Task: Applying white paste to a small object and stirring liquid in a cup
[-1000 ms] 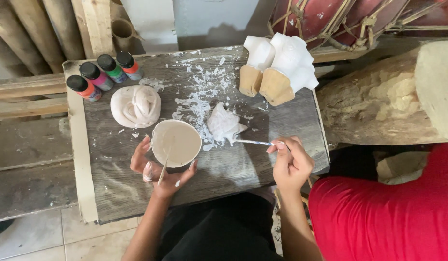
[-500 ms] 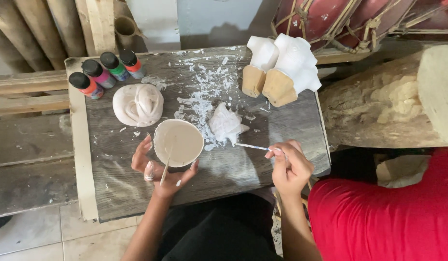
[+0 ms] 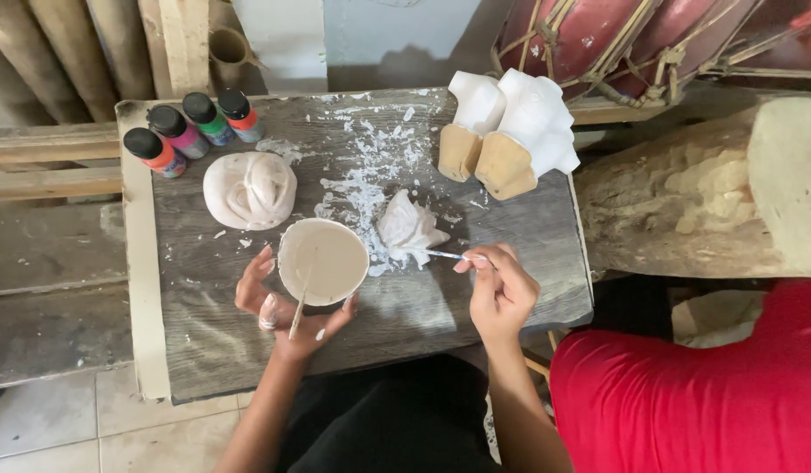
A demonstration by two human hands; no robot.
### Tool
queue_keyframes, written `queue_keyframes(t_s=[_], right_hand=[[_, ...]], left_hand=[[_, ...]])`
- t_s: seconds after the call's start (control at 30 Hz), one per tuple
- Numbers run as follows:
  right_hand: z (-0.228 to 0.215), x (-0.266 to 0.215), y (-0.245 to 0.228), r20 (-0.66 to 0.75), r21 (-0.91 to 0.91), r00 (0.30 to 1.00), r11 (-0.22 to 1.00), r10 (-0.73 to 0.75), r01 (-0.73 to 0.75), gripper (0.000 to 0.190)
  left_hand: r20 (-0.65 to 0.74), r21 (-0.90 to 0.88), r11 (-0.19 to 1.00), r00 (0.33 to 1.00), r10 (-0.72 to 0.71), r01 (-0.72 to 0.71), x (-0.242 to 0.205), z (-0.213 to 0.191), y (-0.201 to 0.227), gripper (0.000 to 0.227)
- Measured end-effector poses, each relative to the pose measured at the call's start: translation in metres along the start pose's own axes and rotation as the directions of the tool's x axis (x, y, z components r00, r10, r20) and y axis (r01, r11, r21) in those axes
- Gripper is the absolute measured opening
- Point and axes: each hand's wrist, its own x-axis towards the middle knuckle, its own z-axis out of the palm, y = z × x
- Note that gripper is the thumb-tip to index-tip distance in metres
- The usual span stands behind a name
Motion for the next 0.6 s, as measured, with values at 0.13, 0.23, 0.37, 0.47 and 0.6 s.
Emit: queue_keyframes(t_s=[0.13, 0.23, 0.37, 0.47, 0.6], right_hand=[[0.001, 0.004, -0.002, 0.033, -0.03, 0.999, 0.999, -0.023, 0.023, 0.023], [0.002, 0.005, 0.003, 0.031, -0.038, 0.999, 0.999, -0.025, 0.026, 0.023], [0.012, 0.017, -0.001, 0.057, -0.027, 0.998, 0.999, -0.041, 0.043, 0.021], [0.017, 0.022, 0.005, 0.052, -0.044, 0.996, 0.996, -0.072, 0.074, 0.023], [0.015, 0.029, 0.011, 0.044, -0.041, 0.997, 0.997, -0.064, 0.066, 0.022]], left_hand=[[-0.003, -0.02, 1.0, 1.0, 0.005, -0.005, -0.003, 0.0, -0.002, 0.123], [-0.013, -0.016, 1.0, 1.0, 0.003, -0.004, -0.003, 0.0, -0.001, 0.124], [-0.03, -0.021, 1.0, 1.0, 0.009, -0.009, -0.003, 0.001, -0.003, 0.123], [0.002, 0.005, 1.0, 1.0, -0.001, 0.001, 0.001, 0.0, -0.002, 0.12], [-0.013, 0.0, 1.0, 1.0, 0.001, -0.001, -0.001, 0.001, -0.003, 0.121]])
